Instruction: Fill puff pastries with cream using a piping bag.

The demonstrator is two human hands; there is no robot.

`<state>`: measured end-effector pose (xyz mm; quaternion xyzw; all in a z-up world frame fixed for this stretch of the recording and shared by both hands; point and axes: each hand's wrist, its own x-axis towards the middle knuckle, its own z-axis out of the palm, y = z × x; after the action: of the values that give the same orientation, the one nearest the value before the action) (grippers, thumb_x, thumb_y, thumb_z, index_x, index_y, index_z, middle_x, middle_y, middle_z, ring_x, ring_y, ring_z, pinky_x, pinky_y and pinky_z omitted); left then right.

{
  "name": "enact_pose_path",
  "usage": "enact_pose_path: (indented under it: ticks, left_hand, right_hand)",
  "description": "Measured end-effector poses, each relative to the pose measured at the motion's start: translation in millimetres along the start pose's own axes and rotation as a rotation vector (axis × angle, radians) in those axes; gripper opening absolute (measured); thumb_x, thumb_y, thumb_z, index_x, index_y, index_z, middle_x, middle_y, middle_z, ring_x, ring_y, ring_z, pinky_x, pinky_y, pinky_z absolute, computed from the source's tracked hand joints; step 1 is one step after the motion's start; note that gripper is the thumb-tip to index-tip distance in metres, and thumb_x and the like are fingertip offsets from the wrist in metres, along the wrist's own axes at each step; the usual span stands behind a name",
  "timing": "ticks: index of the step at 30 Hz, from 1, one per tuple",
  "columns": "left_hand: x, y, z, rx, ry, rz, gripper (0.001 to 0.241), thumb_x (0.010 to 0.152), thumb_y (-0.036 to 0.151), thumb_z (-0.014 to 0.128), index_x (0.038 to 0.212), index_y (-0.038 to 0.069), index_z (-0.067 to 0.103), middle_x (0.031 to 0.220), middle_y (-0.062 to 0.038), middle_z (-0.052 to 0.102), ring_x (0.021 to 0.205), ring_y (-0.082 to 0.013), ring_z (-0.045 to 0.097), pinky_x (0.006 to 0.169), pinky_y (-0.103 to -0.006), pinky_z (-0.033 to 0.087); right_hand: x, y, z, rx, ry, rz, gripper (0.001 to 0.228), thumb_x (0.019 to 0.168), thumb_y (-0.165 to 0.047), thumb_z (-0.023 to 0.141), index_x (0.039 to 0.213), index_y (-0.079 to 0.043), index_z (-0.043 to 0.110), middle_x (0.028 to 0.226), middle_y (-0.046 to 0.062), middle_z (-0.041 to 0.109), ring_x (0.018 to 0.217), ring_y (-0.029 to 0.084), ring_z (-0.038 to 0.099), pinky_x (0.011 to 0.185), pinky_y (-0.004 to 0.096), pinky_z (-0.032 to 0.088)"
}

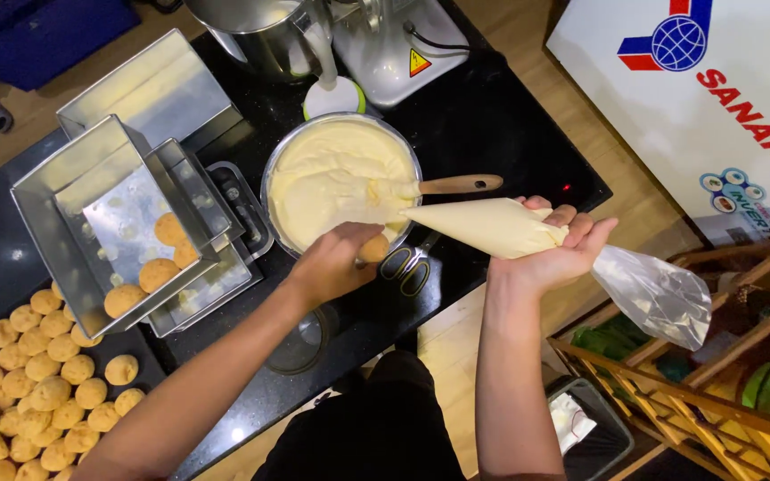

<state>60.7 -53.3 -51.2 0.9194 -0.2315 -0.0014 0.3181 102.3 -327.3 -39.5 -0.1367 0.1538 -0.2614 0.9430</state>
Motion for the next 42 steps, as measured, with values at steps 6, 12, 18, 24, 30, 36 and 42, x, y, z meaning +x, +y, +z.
enact_pose_path:
  ticks: [6,12,18,24,30,36,42]
  left_hand:
    - [-0.1,14.6,-7.3,-0.212,-0.057,-0.102,0.057,0.068,0.011,0.087,0.120,-0.003,0.067,0.119,-0.021,0.072,0.108,-0.0322,0.072,0.097,-0.0374,0.056]
    - [-36.8,10.8,-38.7,-1.115,0.161,-0.544,0.049,0.085,-0.002,0.076,0.132,-0.004,0.066,0.116,-0.014,0.075,0.105,-0.0206,0.072,0.094,-0.0317,0.058]
    - [-87.1,-9.8,-123.9,-1.367,0.554,-0.680,0.043,0.089,-0.002,0.069,0.131,-0.007,0.064,0.115,-0.014,0.075,0.097,-0.0182,0.074,0.088,-0.0302,0.059]
    - [-145.9,-94.1,-172.3,-0.757,0.647,-0.804,0.048,0.081,0.002,0.079,0.126,-0.005,0.063,0.111,-0.013,0.076,0.098,-0.0158,0.075,0.088,-0.0255,0.060]
    - [-150.3,-121.3,-172.7,-0.918,0.768,-0.904,0.037,0.085,0.006,0.079,0.120,-0.004,0.070,0.109,-0.012,0.077,0.094,-0.0166,0.074,0.081,-0.0265,0.058]
    - [-106.2,-45.4,-152.1,-1.394,0.749,-0.626,0.026,0.092,0.004,0.071,0.117,-0.005,0.073,0.109,-0.013,0.077,0.096,-0.0189,0.075,0.086,-0.0296,0.061]
    - [-58.2,-14.1,-86.1,-1.395,0.656,-0.636,0.034,0.087,0.003,0.078,0.120,-0.005,0.072,0.108,-0.015,0.077,0.095,-0.0195,0.074,0.086,-0.0305,0.060]
  right_hand:
    - [0.1,-0.4,3.9,0.021,0.024,0.030,0.065,0.110,-0.053,0.036,0.057,-0.016,0.033,0.056,0.004,0.047,0.063,0.034,0.057,0.067,0.047,0.047]
    - [-0.7,5.5,8.4,0.072,-0.040,0.078,0.065,0.110,-0.053,0.035,0.057,-0.015,0.037,0.056,0.005,0.048,0.065,0.034,0.058,0.071,0.047,0.048]
    - [4.2,19.9,13.2,-0.068,0.042,0.096,0.054,0.109,-0.054,0.037,0.071,-0.016,0.041,0.061,0.004,0.044,0.064,0.031,0.055,0.066,0.049,0.051]
    - [30.8,34.7,-23.3,-0.086,-0.160,0.160,0.062,0.112,-0.058,0.036,0.064,-0.017,0.031,0.063,0.005,0.041,0.062,0.034,0.053,0.062,0.045,0.047]
    - [28.6,44.6,-12.5,-0.046,-0.188,0.255,0.063,0.113,-0.057,0.033,0.063,-0.018,0.031,0.061,0.004,0.040,0.058,0.031,0.048,0.062,0.044,0.047]
    - [20.1,46.6,-1.7,-0.038,-0.219,0.195,0.064,0.112,-0.056,0.032,0.062,-0.016,0.033,0.062,0.006,0.044,0.066,0.034,0.056,0.064,0.044,0.048]
    - [-9.3,40.1,26.8,0.046,-0.096,0.244,0.062,0.111,-0.053,0.030,0.062,-0.016,0.037,0.060,0.006,0.050,0.067,0.034,0.056,0.072,0.049,0.050]
